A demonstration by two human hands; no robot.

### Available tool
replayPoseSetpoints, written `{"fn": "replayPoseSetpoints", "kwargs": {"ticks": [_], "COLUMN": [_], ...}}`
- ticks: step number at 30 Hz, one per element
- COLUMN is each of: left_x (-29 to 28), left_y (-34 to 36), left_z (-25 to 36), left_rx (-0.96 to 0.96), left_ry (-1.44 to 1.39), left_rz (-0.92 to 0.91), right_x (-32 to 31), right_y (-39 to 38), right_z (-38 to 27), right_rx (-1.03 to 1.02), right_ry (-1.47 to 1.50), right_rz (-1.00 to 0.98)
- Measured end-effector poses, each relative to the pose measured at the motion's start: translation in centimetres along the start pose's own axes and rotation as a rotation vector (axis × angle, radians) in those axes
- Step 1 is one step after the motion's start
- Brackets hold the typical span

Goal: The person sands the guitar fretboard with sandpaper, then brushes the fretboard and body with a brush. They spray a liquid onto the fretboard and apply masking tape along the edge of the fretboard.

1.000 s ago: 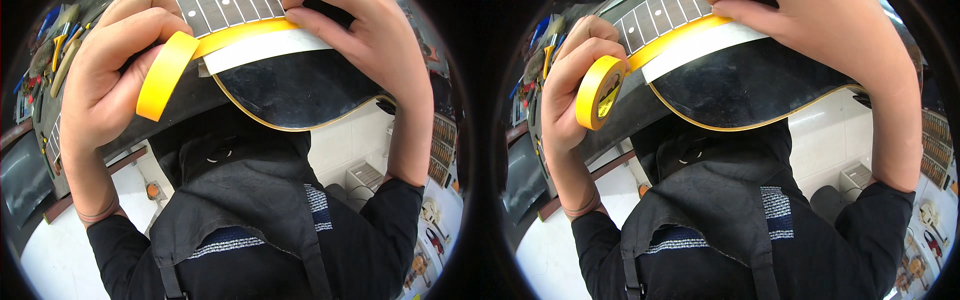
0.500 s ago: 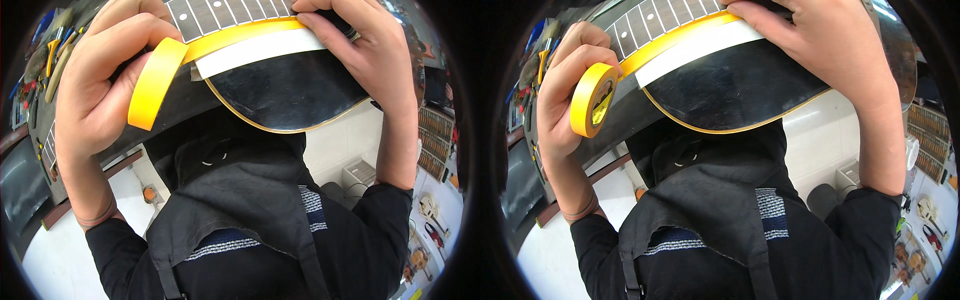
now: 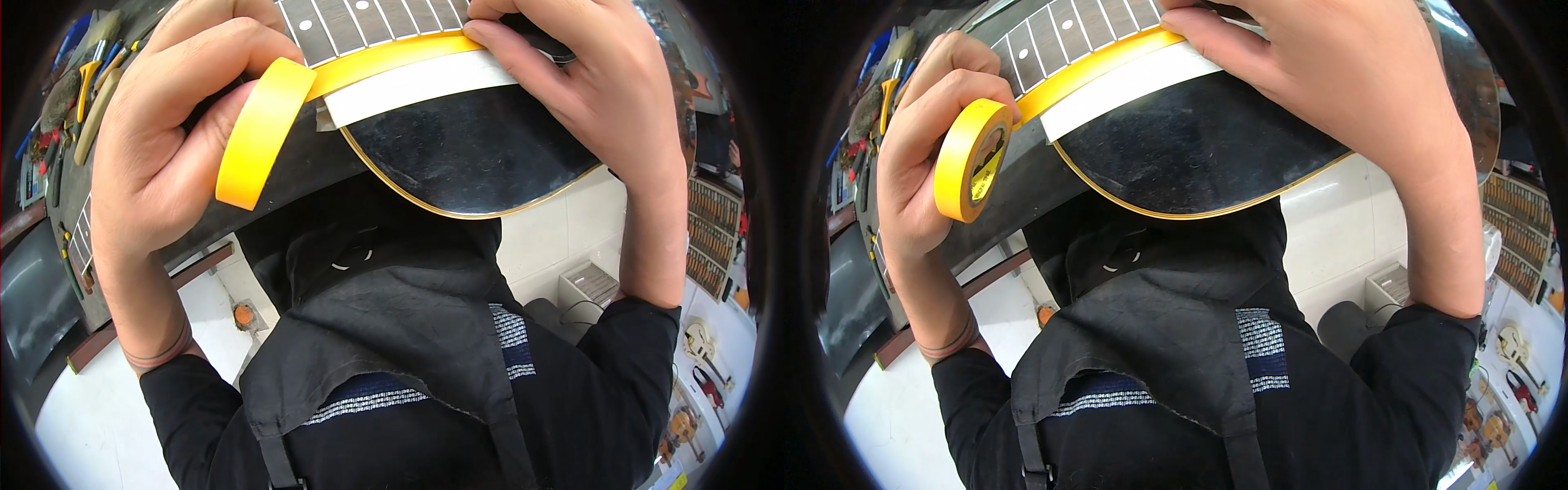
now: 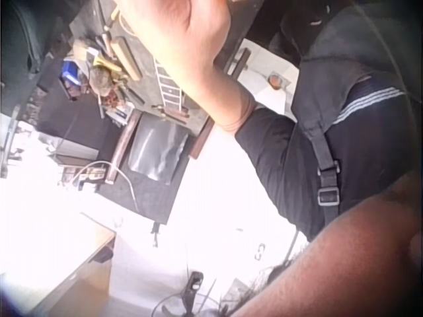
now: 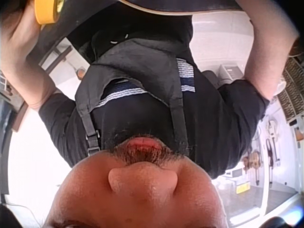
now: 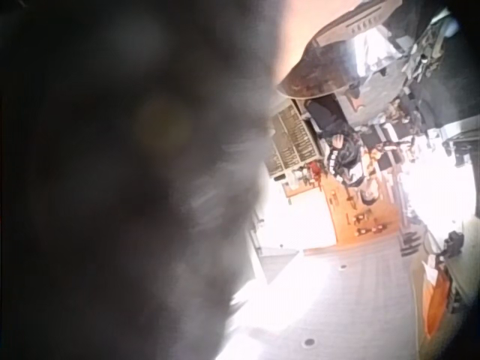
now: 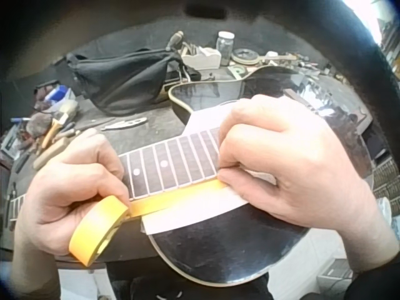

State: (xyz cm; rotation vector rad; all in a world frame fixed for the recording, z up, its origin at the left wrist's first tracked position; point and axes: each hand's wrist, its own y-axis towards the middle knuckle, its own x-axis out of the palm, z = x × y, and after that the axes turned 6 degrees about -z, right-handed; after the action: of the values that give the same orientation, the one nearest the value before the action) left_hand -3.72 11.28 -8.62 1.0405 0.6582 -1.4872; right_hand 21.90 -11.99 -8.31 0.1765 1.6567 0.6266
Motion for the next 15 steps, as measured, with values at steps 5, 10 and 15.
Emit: {"fn": "replayPoseSetpoints", "kwargs": {"ticks": [5,10,15], "left_x": [-0.43,-0.22,-0.48], "left_y": [-0.19,-0.06,-0.22], "left_z": [0.09,0.10,0.24], "left_rx": [0.002,0.007,0.003], "left_ry": [0.010,-0.001,-0.025], "left_rz": [-0.013,-0.010,-0.017], "right_x": [0.32,0.49,0.50], "right_y": [0.50,0.73,0.82], "right_z": [0.02,-0.47,-0.62], "right_rx": [-0.049,-0.011,0.002], "right_ry": [-0.022,0.063,0.047], "right_rz": [-0.003,0.018,0.011]}}
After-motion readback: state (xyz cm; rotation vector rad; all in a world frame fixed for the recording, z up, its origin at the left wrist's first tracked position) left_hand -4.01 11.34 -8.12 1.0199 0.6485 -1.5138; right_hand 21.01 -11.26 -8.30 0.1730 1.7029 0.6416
